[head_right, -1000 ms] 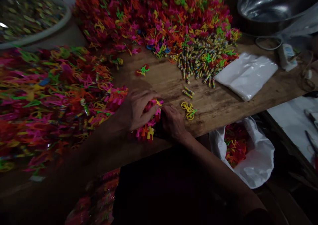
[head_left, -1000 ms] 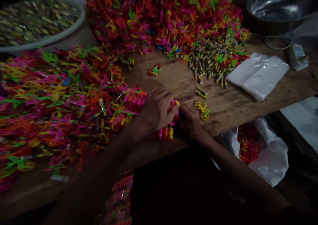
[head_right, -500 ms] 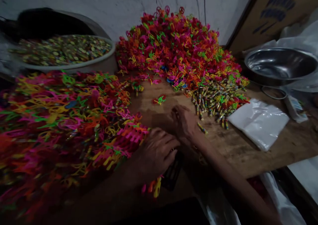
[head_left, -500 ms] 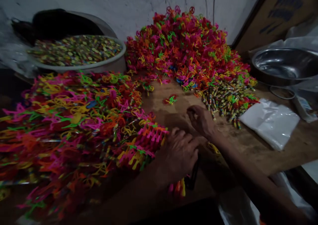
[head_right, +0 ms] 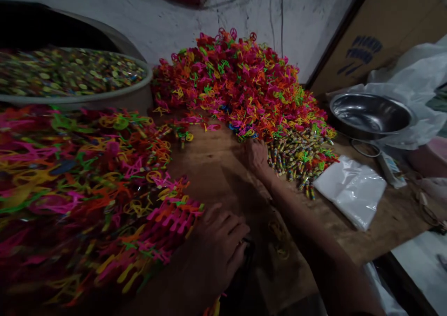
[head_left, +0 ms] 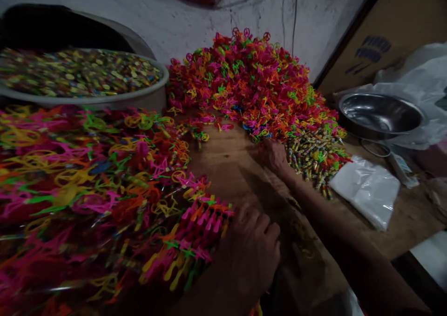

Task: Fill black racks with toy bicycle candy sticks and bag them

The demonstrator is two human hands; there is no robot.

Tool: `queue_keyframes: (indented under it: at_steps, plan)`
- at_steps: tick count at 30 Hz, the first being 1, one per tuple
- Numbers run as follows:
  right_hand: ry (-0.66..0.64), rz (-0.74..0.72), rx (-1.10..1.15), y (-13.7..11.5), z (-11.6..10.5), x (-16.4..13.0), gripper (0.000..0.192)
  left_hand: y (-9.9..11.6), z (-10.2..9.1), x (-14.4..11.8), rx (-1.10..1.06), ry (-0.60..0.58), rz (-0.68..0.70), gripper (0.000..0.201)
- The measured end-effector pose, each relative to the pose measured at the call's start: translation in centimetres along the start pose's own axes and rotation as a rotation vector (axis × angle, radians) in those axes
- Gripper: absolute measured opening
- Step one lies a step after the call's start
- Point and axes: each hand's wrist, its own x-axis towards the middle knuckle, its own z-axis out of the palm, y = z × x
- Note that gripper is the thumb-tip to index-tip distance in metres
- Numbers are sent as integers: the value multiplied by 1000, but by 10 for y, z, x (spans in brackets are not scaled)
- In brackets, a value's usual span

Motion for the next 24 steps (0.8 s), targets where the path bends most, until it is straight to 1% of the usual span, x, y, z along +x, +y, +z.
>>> queue_keyframes:
  at_steps: [2, 5, 6, 8, 10, 12, 14, 16, 19, 20, 21, 23, 24]
  plan:
    - [23, 95, -10, 10, -4, 22, 39, -1, 3, 1, -6, 10, 0, 18]
    - [26, 166, -64, 9, 3, 49, 51, -3, 6, 2, 0, -1, -3, 19]
    - [22, 171, -85, 8, 8, 55, 49, -3, 6, 2, 2, -7, -2, 19]
    - [24, 139, -120, 4, 18, 59, 40, -3, 5, 2, -2, -22, -9, 19]
    - [35, 69, -146, 4, 25, 55, 36, -3, 2, 2, -13, -40, -23, 20]
    - [48, 15, -156, 7, 23, 45, 35, -2, 0, 2, -24, -47, -31, 20]
    - [60, -23, -144, 13, 14, 34, 33, -1, -1, 1, -25, -26, -18, 19]
    - [73, -87, -96, 21, 0, 23, 30, -2, 0, 1, -12, 11, 10, 18]
    - [105, -206, 72, 32, -19, 7, 27, -3, 3, 1, 6, 60, 41, 17]
    - [129, -212, 142, 35, -24, 3, 26, -4, 3, 1, 7, 65, 43, 17]
    - [161, -184, 210, 38, -27, 0, 24, -4, 4, 1, 7, 64, 44, 17]
    - [215, -68, 340, 43, -32, -4, 24, -5, 4, 1, 4, 55, 39, 19]
    - [221, -3, 408, 46, -34, -5, 24, -6, 4, 1, 2, 54, 40, 19]
